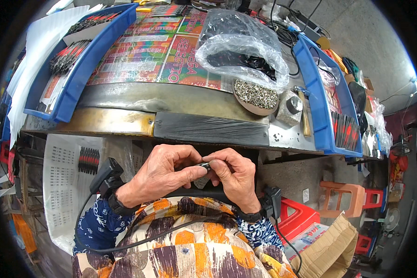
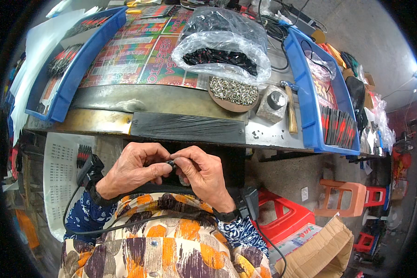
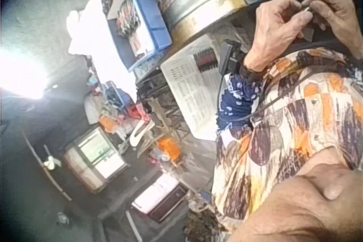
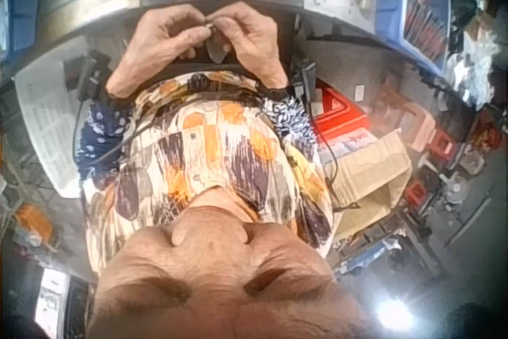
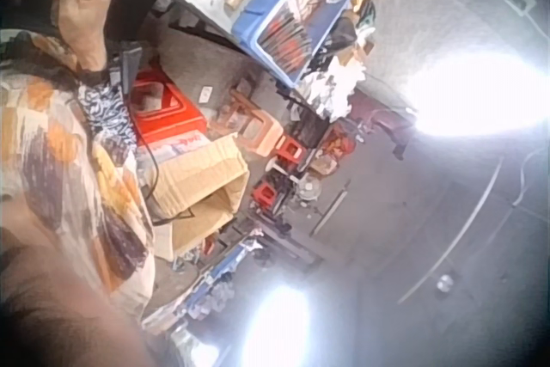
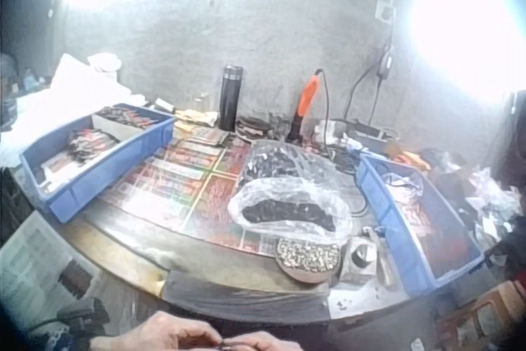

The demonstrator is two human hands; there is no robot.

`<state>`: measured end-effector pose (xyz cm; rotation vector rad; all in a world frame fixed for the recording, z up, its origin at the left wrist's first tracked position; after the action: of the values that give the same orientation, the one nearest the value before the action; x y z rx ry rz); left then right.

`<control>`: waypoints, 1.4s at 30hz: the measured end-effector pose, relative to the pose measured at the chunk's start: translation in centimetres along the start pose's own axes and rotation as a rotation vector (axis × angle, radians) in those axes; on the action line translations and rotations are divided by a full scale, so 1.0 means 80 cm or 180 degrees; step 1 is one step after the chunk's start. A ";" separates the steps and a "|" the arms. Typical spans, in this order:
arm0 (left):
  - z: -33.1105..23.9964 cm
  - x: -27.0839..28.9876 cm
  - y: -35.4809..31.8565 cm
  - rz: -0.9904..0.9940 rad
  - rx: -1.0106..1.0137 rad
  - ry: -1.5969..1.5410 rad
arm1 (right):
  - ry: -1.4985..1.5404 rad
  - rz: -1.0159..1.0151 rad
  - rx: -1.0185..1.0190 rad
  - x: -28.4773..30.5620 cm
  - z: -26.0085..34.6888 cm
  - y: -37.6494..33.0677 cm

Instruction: The person repeatedly picks up short black cables and small metal pins from a table, inserts the pins into the cable ends, and places the assembled units into a blue tray. The process is repeated multiple times with consistent hand movements.

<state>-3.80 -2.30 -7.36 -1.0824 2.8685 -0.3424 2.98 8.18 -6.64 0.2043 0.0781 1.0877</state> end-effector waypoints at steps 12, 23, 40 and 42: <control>0.023 -0.009 -0.004 0.0040 0.0433 -0.0541 | 0.0360 0.0067 -0.0227 -0.005 -0.010 -0.009; 0.032 -0.015 -0.009 -0.0076 0.0359 -0.0947 | -0.0123 -0.0392 0.0651 0.001 0.013 -0.014; 0.031 -0.018 -0.011 -0.0089 0.0152 -0.0895 | -0.0130 -0.0154 0.0503 0.004 0.018 -0.011; 0.031 -0.020 -0.012 -0.0017 0.0170 -0.0992 | 0.0007 0.0050 0.0170 0.002 0.010 -0.011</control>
<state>-1.68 -2.40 -9.59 -1.0315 2.5686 -0.2256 3.95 7.87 -6.01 0.2519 0.1078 1.1023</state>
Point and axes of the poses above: each hand's wrist, its own y-axis towards the middle knuckle, its own x-axis out of the back of the hand, z = x × y, the point moved 10 cm from there along y, towards the middle knuckle, and after that the axes turned 11 degrees about -z, right-handed, at the moved point
